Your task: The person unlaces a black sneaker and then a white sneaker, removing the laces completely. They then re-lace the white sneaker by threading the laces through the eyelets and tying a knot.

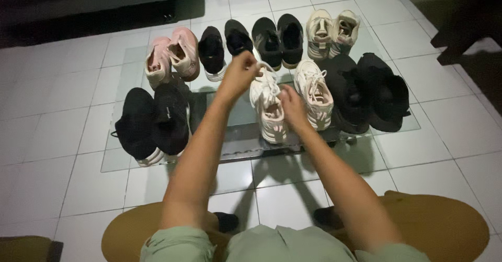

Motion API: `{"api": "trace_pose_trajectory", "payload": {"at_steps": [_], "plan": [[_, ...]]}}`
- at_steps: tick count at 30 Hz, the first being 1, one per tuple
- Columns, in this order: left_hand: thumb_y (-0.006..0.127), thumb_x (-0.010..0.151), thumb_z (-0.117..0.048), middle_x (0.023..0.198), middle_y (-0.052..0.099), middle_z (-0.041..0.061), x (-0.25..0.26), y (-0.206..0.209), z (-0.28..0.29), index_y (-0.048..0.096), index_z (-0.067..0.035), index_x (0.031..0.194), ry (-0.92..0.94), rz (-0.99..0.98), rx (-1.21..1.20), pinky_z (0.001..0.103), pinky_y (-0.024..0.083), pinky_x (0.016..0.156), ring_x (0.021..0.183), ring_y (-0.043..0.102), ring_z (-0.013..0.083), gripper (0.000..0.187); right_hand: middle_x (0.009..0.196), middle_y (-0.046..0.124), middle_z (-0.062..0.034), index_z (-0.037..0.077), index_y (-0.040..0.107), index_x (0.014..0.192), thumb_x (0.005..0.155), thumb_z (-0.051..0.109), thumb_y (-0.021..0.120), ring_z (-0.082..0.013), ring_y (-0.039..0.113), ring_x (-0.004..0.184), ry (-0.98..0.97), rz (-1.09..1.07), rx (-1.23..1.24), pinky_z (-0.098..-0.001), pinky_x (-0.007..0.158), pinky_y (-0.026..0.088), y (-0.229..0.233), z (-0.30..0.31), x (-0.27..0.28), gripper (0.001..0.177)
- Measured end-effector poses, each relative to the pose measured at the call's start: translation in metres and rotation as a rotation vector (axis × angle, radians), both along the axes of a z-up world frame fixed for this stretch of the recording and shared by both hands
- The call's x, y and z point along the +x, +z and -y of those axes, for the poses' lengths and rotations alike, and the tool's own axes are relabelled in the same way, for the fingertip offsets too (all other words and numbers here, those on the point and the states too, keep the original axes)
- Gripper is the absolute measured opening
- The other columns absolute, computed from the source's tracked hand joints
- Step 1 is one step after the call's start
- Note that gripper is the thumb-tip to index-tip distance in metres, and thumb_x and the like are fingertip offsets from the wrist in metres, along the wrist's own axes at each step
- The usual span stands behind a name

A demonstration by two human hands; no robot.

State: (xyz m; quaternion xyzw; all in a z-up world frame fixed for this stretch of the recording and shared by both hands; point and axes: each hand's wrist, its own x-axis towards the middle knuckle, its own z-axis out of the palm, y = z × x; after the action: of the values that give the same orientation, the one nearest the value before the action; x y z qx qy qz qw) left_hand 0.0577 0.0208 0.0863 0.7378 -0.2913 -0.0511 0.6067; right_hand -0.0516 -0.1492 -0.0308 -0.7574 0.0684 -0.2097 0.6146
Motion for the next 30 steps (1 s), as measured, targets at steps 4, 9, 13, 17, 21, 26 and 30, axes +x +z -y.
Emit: {"api": "trace_pose_trajectory", "payload": {"at_steps": [4,9,13,17,21,26,30], "plan": [[0.069,0.093,-0.013,0.086,0.068,0.011,-0.009,0.042,-0.017,0.058,0.0,0.095,-0.029,-0.175,-0.121,0.03,0.06,0.058,0.071,0.073,0.0155,0.017,0.126,0.067,-0.0057,0.002,0.055,0.143,0.111,0.032,0.048,-0.0128,0.064,0.113,0.204,0.175,0.307,-0.0268,0.098,0.05,0.038,-0.003,0.007,0.044],[0.067,0.097,-0.013,0.08,0.07,0.013,-0.018,0.056,-0.022,0.061,0.0,0.102,0.04,-0.062,-0.112,0.031,0.053,0.057,0.066,0.067,0.0159,0.015,0.107,0.068,-0.0072,-0.005,0.06,0.128,0.102,0.015,0.064,-0.0155,0.067,0.096,0.445,0.121,0.35,-0.0288,0.088,0.055,0.078,-0.007,0.026,0.032],[0.066,0.09,-0.006,0.087,0.07,0.007,-0.015,0.061,-0.038,0.061,-0.002,0.114,0.082,-0.368,-0.425,0.03,0.063,0.066,0.071,0.072,0.013,0.025,0.091,0.066,-0.0064,-0.006,0.067,0.118,0.105,0.019,0.062,-0.016,0.066,0.08,0.337,0.064,0.442,-0.0324,0.079,0.058,0.09,0.007,0.017,0.028],[0.067,0.086,-0.004,0.08,0.068,0.006,-0.021,0.069,-0.048,0.055,-0.008,0.125,-0.009,-0.439,-0.474,0.028,0.058,0.054,0.057,0.064,0.011,0.041,0.091,0.065,-0.0046,0.001,0.072,0.122,0.106,0.026,0.058,-0.0163,0.064,0.079,0.281,-0.104,0.428,-0.0338,0.077,0.053,0.104,0.015,0.006,0.033],[0.07,0.09,-0.007,0.078,0.069,0.004,-0.035,0.064,-0.036,0.06,-0.003,0.127,-0.144,-0.335,-0.256,0.022,0.037,0.039,0.047,0.047,0.0052,0.039,0.116,0.072,-0.0003,0.01,0.064,0.127,0.103,0.027,0.057,-0.011,0.066,0.108,0.326,-0.089,0.179,-0.0302,0.096,0.05,0.11,0.001,0.01,0.031],[0.07,0.09,-0.006,0.077,0.069,0.002,-0.03,0.058,-0.027,0.063,-0.001,0.125,-0.115,-0.321,-0.162,0.022,0.033,0.041,0.049,0.047,0.004,0.035,0.121,0.075,-0.0161,-0.005,0.07,0.117,0.104,0.02,0.066,-0.0196,0.066,0.113,0.416,0.003,0.117,-0.0329,0.102,0.051,0.107,0.004,0.017,0.029],[0.069,0.089,-0.005,0.077,0.07,0.004,-0.022,0.055,-0.04,0.063,-0.002,0.126,-0.03,-0.386,-0.197,0.021,0.031,0.041,0.05,0.046,0.0031,0.038,0.114,0.074,-0.0191,-0.004,0.057,0.121,0.105,0.02,0.062,-0.0267,0.071,0.112,0.266,0.021,0.533,-0.0398,0.103,0.054,0.112,0.016,0.017,0.029]]}}
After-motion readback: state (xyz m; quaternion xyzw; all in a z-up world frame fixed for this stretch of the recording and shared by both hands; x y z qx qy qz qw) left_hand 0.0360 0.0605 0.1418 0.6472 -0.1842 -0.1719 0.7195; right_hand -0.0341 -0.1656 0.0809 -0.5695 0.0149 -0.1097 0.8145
